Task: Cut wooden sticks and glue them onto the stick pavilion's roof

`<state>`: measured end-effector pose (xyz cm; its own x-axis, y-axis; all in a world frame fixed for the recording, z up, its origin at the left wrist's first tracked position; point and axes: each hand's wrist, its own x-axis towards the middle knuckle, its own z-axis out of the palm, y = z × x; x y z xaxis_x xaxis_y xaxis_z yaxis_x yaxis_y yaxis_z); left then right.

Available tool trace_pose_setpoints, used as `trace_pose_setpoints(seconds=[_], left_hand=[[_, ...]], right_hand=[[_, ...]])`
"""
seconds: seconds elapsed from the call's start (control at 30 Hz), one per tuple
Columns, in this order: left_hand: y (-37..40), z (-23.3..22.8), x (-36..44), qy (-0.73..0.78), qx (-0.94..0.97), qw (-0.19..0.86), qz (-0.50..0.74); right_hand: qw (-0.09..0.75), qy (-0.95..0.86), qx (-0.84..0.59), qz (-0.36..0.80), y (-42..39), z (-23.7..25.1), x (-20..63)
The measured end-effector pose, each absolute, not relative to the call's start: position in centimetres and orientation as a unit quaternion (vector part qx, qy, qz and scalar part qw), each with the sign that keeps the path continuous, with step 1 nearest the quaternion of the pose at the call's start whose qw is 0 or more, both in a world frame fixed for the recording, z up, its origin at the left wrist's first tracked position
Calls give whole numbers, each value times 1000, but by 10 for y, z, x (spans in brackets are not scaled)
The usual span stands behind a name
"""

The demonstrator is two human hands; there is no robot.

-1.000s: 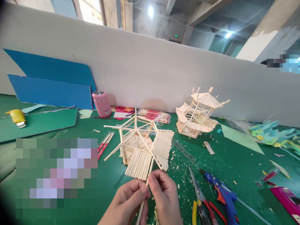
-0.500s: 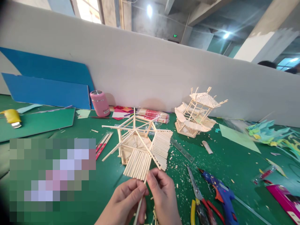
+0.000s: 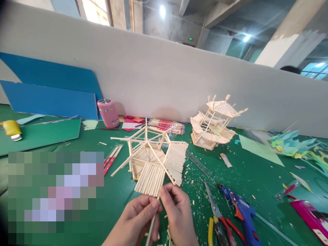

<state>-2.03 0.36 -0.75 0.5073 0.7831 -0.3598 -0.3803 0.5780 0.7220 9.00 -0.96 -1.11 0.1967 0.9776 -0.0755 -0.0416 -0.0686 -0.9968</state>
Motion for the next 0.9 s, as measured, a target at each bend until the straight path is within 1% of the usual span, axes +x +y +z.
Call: trace_pose_setpoints(seconds=[0.9], left_hand=[[5, 8, -20, 364, 251, 816, 372]], right_hand=[[554, -407, -533, 494, -8, -3, 88]])
